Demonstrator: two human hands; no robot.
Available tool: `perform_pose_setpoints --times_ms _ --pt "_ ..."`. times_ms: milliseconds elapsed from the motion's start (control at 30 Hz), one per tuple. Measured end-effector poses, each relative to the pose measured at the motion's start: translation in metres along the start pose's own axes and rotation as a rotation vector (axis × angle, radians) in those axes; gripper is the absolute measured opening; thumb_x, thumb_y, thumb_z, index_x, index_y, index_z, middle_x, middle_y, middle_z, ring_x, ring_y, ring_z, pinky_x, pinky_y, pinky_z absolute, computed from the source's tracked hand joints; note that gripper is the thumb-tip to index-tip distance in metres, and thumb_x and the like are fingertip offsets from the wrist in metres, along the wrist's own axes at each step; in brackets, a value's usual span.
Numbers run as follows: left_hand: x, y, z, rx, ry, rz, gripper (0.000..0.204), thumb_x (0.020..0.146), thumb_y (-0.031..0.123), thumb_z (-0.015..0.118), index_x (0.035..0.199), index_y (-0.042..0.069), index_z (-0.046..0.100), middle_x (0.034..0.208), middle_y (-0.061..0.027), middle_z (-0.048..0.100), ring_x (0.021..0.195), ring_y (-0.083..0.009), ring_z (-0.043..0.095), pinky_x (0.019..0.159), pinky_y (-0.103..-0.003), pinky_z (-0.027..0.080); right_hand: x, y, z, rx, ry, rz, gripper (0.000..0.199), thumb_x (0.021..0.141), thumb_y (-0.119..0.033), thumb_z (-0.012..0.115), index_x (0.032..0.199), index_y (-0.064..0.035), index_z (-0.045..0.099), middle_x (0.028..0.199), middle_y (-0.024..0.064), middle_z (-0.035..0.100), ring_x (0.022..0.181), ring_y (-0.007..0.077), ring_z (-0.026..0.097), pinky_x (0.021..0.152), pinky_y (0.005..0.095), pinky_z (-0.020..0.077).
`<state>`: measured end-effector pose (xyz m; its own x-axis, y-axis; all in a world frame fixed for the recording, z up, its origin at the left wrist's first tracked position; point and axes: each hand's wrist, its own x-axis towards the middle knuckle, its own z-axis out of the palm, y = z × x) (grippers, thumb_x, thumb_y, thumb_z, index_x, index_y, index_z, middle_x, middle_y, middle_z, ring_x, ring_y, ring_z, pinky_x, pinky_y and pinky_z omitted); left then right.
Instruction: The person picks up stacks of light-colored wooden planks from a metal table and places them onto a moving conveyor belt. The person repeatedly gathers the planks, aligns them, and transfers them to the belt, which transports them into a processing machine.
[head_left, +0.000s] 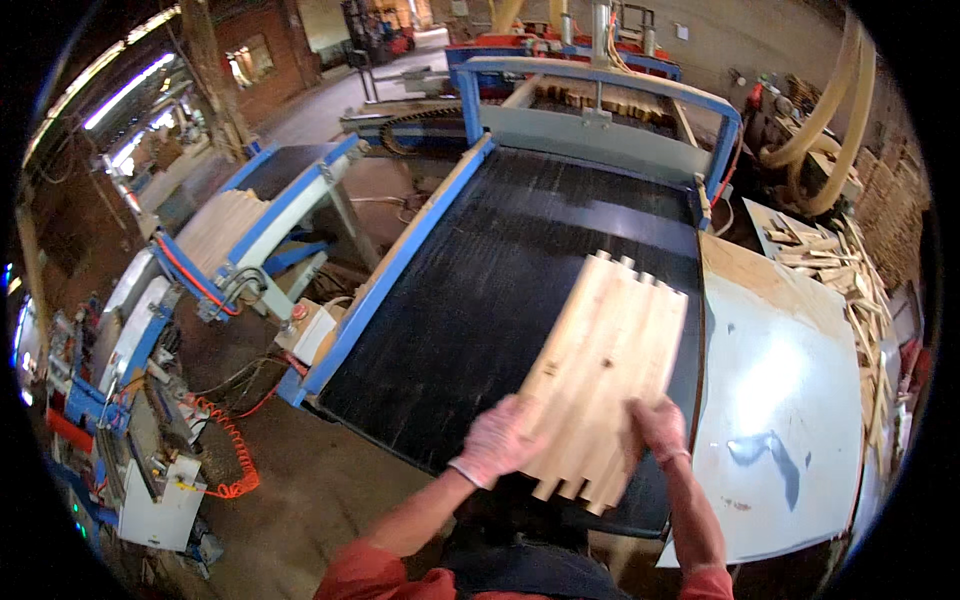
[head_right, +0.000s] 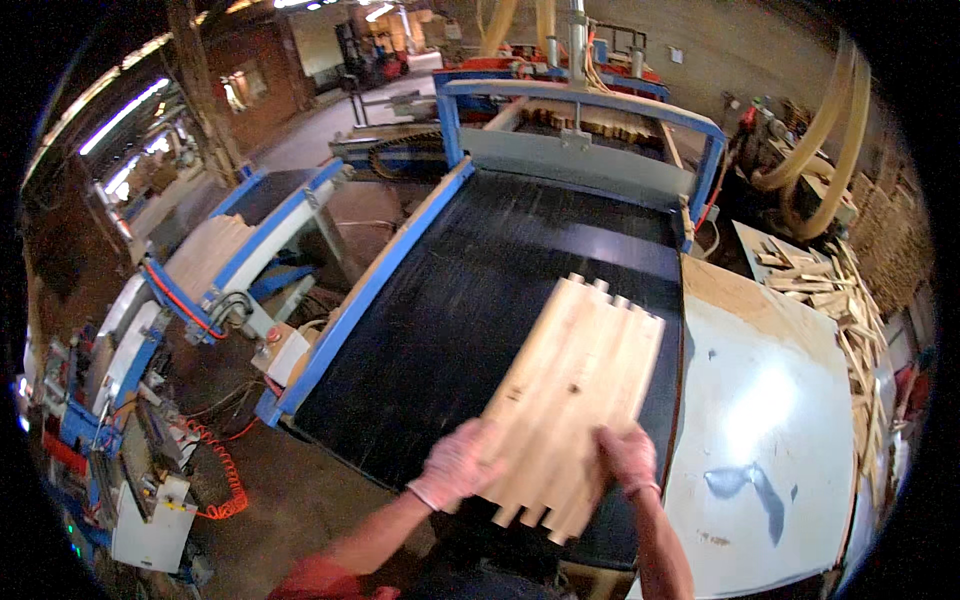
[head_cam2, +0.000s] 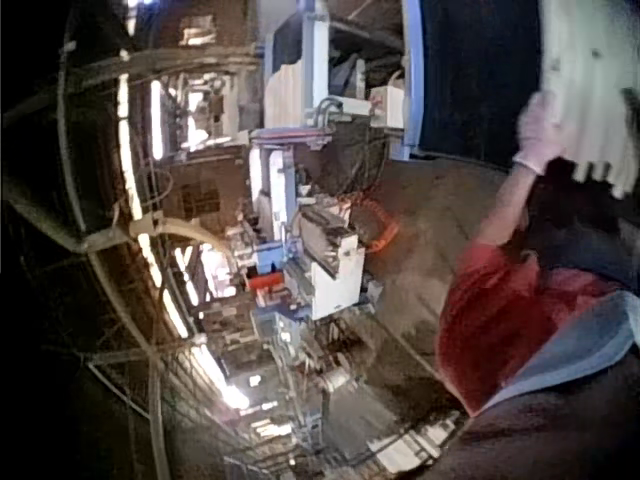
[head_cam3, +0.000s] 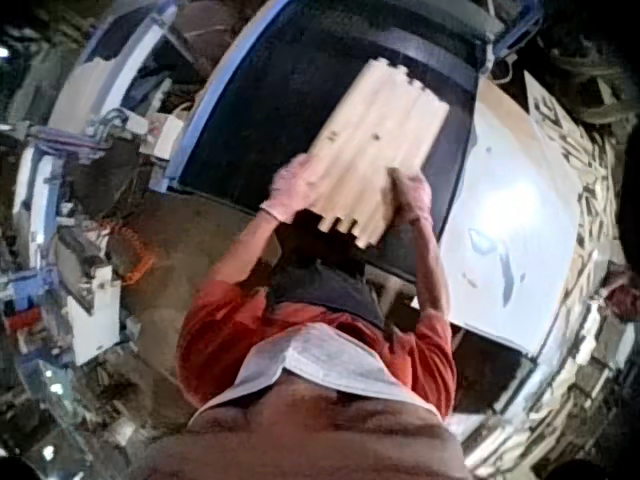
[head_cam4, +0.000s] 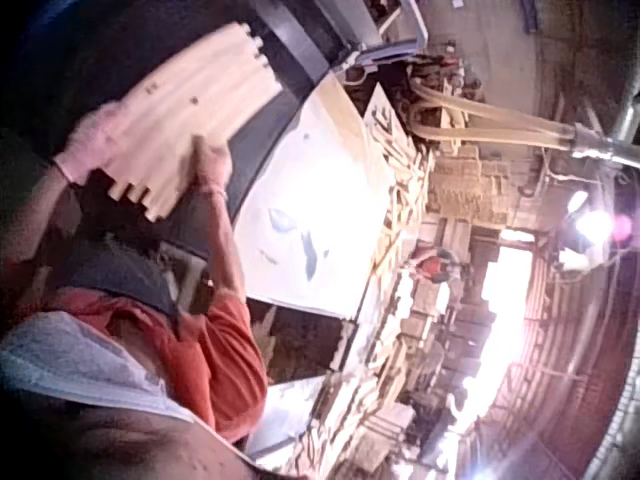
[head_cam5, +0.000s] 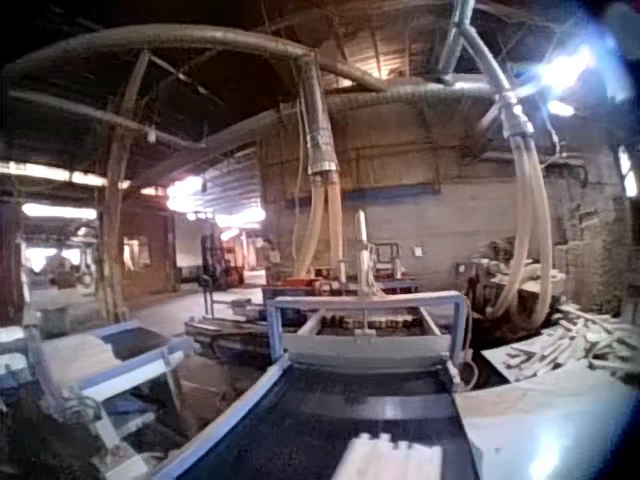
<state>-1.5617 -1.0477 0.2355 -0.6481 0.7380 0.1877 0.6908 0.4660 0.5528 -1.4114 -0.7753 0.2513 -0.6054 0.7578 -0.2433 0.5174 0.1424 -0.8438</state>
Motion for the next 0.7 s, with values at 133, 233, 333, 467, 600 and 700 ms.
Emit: perform_pose_setpoints --times_ms 133,233,333,467,600,700 --pt "-0.002 -0.090 -0.068 0.280 -0.029 -0.195 0.065 0.080 0.048 0.078 0.126 0.005 0.063 0.133 -0.0217 0.057 0.121 -0.0400 0.059 0.103 -0.055 0.047 0.011 -0.056 0.118 -0.044 -0.124 -0.073 0.051 0.086 -0.043 0.076 0.113 -0.0001 0.073 0.089 0.0143 0.079 0.083 0.0241 0.077 0.079 0.0386 0.0593" --pt "0.002 -0.146 -0.098 0.535 0.249 -0.164 0.074 0.076 0.050 0.079 0.127 -0.001 0.060 0.143 -0.0221 0.051 0.136 -0.0415 0.045 0.121 -0.055 0.029 0.017 -0.102 0.192 -0.141 -0.194 -0.136 0.053 0.086 -0.050 0.074 0.107 -0.0014 0.076 0.088 0.0167 0.078 0.086 0.0280 0.078 0.080 0.0407 0.0595" --pt "0.009 -0.197 -0.112 0.416 0.033 -0.251 0.088 0.084 0.052 0.071 0.149 -0.003 0.047 0.156 -0.0255 0.043 0.149 -0.0446 0.034 0.128 -0.056 0.015 0.021 -0.155 0.262 -0.215 -0.316 -0.120 0.053 0.085 -0.052 0.073 0.100 -0.0011 0.079 0.087 0.0173 0.078 0.085 0.0282 0.078 0.081 0.0422 0.0602" --pt "0.013 -0.247 -0.107 0.606 0.233 -0.220 0.080 0.094 0.050 0.062 0.154 -0.001 0.044 0.160 -0.0274 0.040 0.152 -0.0453 0.031 0.128 -0.059 0.014 0.040 -0.186 0.318 -0.207 -0.401 -0.079 0.054 0.086 -0.055 0.072 0.097 -0.0022 0.081 0.087 0.0149 0.079 0.083 0.0259 0.078 0.080 0.0405 0.0619" --pt "0.034 -0.267 -0.108 0.592 0.252 -0.013 0.069 0.098 0.043 0.065 0.148 0.000 0.048 0.153 -0.0257 0.048 0.143 -0.0433 0.044 0.125 -0.055 0.029 0.067 -0.153 0.308 0.096 -0.514 -0.086 0.045 0.091 -0.047 0.071 0.104 -0.0041 0.078 0.095 0.0115 0.080 0.086 0.0212 0.077 0.081 0.0364 0.0610" --pt "0.040 -0.244 -0.117 0.275 0.403 0.025 0.054 0.099 0.027 0.066 0.143 -0.003 0.056 0.141 -0.0237 0.061 0.132 -0.0376 0.056 0.114 -0.047 0.043 0.038 -0.119 0.325 0.115 -0.605 -0.454 0.042 0.094 -0.039 0.069 0.118 -0.0043 0.070 0.109 0.0167 0.075 0.097 0.0311 0.071 0.086 0.0444 0.0563"
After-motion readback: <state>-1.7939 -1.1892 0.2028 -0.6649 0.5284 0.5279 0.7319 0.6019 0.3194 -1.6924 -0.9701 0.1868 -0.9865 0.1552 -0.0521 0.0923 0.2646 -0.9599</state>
